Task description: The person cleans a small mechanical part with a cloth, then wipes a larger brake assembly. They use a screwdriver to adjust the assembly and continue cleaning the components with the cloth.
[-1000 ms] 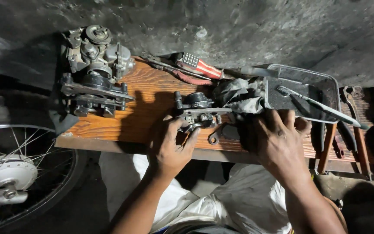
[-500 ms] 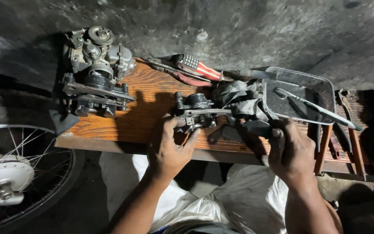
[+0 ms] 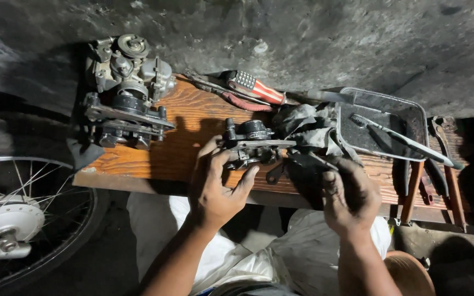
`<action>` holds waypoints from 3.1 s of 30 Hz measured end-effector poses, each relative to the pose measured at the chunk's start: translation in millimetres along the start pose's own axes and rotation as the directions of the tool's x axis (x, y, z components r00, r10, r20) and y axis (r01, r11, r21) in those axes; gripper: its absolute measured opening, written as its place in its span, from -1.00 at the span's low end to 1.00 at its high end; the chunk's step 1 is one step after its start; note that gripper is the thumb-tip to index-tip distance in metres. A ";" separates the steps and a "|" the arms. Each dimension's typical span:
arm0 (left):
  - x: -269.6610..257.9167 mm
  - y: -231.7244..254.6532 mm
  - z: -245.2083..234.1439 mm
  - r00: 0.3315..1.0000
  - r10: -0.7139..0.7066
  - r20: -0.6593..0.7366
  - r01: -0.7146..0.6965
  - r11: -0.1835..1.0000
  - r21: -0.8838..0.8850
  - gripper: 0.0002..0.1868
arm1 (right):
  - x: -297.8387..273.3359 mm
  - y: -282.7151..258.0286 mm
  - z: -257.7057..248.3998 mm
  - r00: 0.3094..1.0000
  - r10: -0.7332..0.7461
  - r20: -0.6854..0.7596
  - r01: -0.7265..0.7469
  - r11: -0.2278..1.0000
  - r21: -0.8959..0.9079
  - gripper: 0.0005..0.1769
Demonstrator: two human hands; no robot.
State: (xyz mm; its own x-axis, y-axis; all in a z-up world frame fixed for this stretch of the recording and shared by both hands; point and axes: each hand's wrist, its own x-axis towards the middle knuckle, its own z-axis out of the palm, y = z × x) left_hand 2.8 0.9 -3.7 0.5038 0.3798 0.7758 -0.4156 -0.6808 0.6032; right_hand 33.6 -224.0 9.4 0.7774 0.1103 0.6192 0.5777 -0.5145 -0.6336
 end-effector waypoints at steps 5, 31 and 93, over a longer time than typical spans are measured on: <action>-19.3 -2.7 -6.1 0.999 0.023 0.023 -0.023 1.000 0.014 -0.65 | -29.0 0.5 19.9 0.987 -0.125 -0.102 0.122 0.992 -0.035 -0.74; -21.1 -21.0 -23.3 0.969 -0.186 0.166 0.214 0.961 -0.173 -0.65 | 32.8 -16.8 18.2 0.985 -0.127 0.120 0.142 0.982 -0.125 -0.55; 11.3 -49.2 -32.3 0.888 -0.213 0.408 0.347 0.892 -0.289 -0.45 | 116.4 2.8 21.4 0.657 -0.169 0.735 0.127 0.985 0.112 -0.51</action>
State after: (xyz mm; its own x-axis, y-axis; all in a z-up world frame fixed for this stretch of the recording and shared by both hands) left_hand 4.4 58.9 -18.6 0.8448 0.2263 0.4848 -0.4150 -0.2947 0.8608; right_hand 131.0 -194.3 69.8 0.5961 0.7841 0.1727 0.6962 -0.3977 -0.5976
